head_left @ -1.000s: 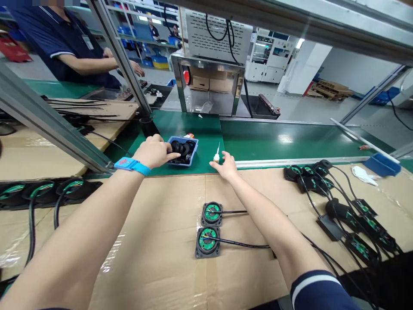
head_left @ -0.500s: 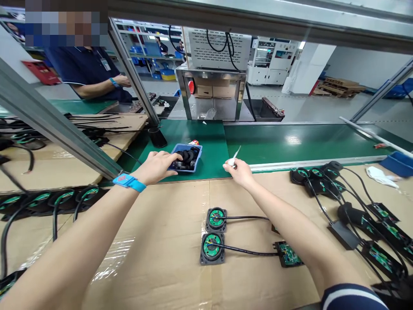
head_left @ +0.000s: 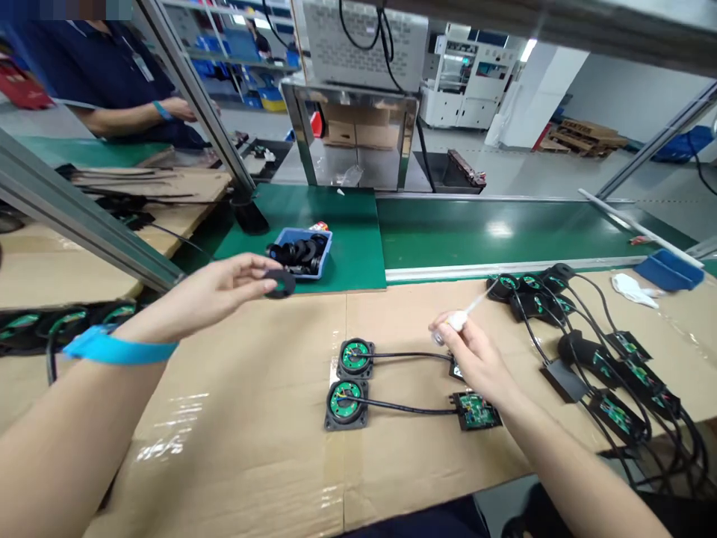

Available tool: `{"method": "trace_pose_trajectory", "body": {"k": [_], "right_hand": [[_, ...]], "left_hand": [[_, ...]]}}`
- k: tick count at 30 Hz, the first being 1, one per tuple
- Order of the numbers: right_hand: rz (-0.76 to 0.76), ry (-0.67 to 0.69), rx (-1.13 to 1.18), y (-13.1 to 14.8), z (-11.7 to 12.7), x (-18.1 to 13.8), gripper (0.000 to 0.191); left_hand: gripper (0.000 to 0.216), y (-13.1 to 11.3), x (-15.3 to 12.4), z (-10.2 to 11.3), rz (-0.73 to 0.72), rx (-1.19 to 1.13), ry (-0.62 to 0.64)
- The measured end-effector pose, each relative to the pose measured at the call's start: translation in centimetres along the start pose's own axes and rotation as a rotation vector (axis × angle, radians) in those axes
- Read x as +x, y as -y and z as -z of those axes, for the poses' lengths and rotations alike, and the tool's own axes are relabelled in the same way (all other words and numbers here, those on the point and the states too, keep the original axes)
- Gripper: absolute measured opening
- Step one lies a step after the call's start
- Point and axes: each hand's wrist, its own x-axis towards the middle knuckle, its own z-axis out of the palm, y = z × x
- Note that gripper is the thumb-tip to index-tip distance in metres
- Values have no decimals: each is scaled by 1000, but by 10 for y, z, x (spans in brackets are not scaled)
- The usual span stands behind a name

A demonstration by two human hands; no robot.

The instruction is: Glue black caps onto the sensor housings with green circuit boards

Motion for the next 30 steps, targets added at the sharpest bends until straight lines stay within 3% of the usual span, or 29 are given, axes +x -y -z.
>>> {"method": "trace_pose_trajectory", "body": {"k": [5,9,12,14,16,20,24,27,30], "right_hand": [[-156,85,317,-18,-6,-88,34],[-86,-8,273,-44,-2,-110,27],[-27,-60,228,-58,1,-99,30],[5,-92,200,-64,3,-85,33],[25,-108,173,-70,5,-68,36],[39,-120,136,-80,14,-22,39],[43,-157,197,-80,20,22,48],[18,-178,301,-66,14,33,52],[-34,-157,400,-40,2,27,48]], "left_hand": [[67,5,-76,-77,47,-180,156],[66,10,-109,-107,88,-121,22],[82,1,-115,-119,-73,-4,-111],[114,-12,-112,-131,-288,60,-79],[127,-28,-107,-147,-401,76,12],[111,-60,-104,-177,-266,-1,32],[103,-78,-114,-193,-152,-83,-147],[86,-78,-119,-197,-111,-127,-339],[61,-76,-119,-196,-86,-143,-303]]}}
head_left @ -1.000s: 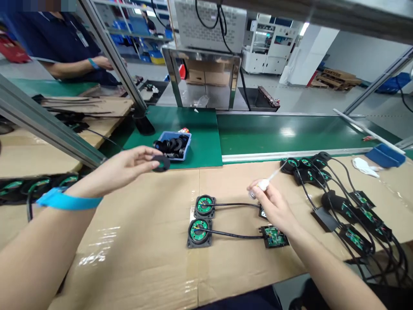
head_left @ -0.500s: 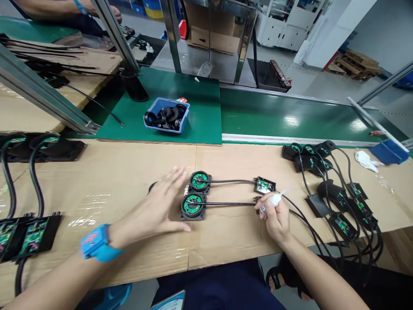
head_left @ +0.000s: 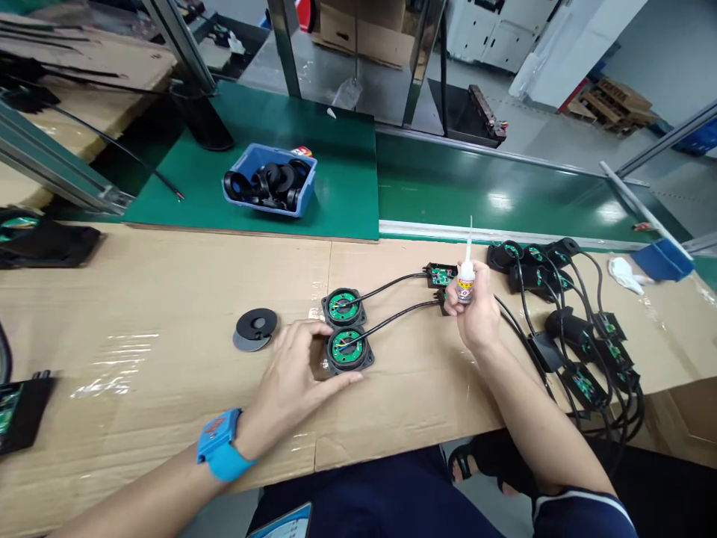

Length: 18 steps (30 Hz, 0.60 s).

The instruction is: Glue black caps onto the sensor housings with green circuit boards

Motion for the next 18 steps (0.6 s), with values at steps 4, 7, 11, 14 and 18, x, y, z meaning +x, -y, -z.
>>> {"method": "trace_pose_trajectory", "body": {"k": [4,7,11,14,18], "right_hand": [[-113,7,209,28,-28,-17,46],[-157,-25,338,39,-41,-24,49],[-154,-52,337,36,-44,-31,52],[-99,-44,277,29,-44,-35,51],[-17,-13,193,21,-44,-44,48]], "left_hand": [[44,-4,4,4,-16,-43,98],[40,-8,2,9,-53,-83,61],[38,-10,-2,16,-66,-115,36],[43,-13,-3,20,-113,-97,25],[58,-18,-5,26,-186,-60,34]]}}
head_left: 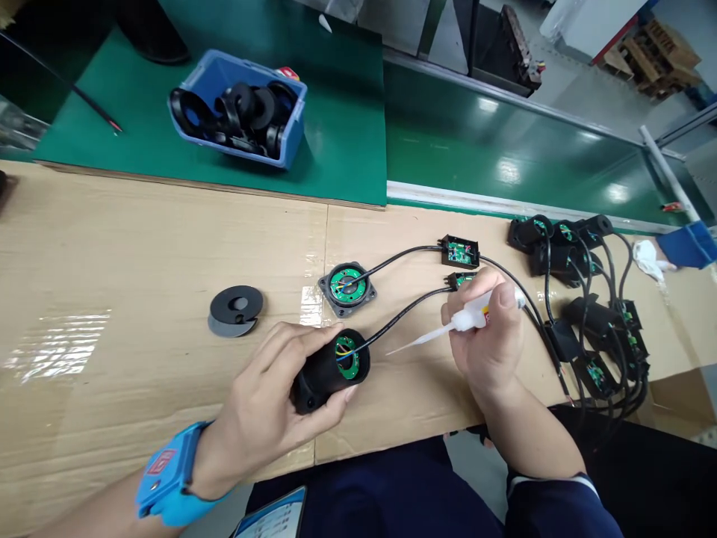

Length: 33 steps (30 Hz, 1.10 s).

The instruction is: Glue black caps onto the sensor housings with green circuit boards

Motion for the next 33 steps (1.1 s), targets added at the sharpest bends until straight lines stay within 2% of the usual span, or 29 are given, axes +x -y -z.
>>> {"method": "trace_pose_trajectory", "body": {"k": [3,6,9,14,22,33], "right_hand": [[72,44,-69,-3,1,-9,44],[131,157,-125,-4,1,-18,35],[186,254,-174,-4,1,-22,27],[244,330,-204,-1,-1,-23,21],[239,326,-214,5,-10,-22,31],[242,362,-244,6,-8,-21,29]], "left_hand": [[68,-3,-2,2,-36,24,16],[74,-5,-4,2,-48,21,41],[77,-7,-6,3,-59,25,50],[77,-9,-6,6,-53,27,57],[80,-8,-4,4,-62,41,58],[81,-10,-3,6,-72,58,76]]}}
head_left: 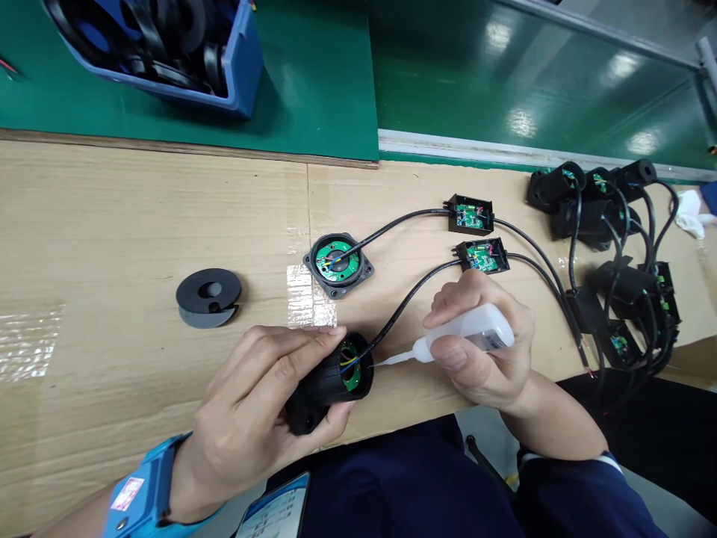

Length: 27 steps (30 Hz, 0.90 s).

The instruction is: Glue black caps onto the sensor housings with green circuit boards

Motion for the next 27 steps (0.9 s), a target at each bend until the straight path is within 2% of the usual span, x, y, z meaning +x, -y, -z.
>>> {"method": "trace_pose_trajectory", "body": {"k": [6,15,20,27], "right_hand": [[-10,19,-2,2,1,1,33],[4,3,-26,1,1,1,29],[32,-26,-62,4,0,4,29],[134,14,-146,4,0,5,29]], "left_hand": [[81,-2,3,1,6,5,-2],[75,-5,0,1,102,-37,17],[70,-4,1,1,116,-45,47],[58,-2,0,2,178,-117,107]]}}
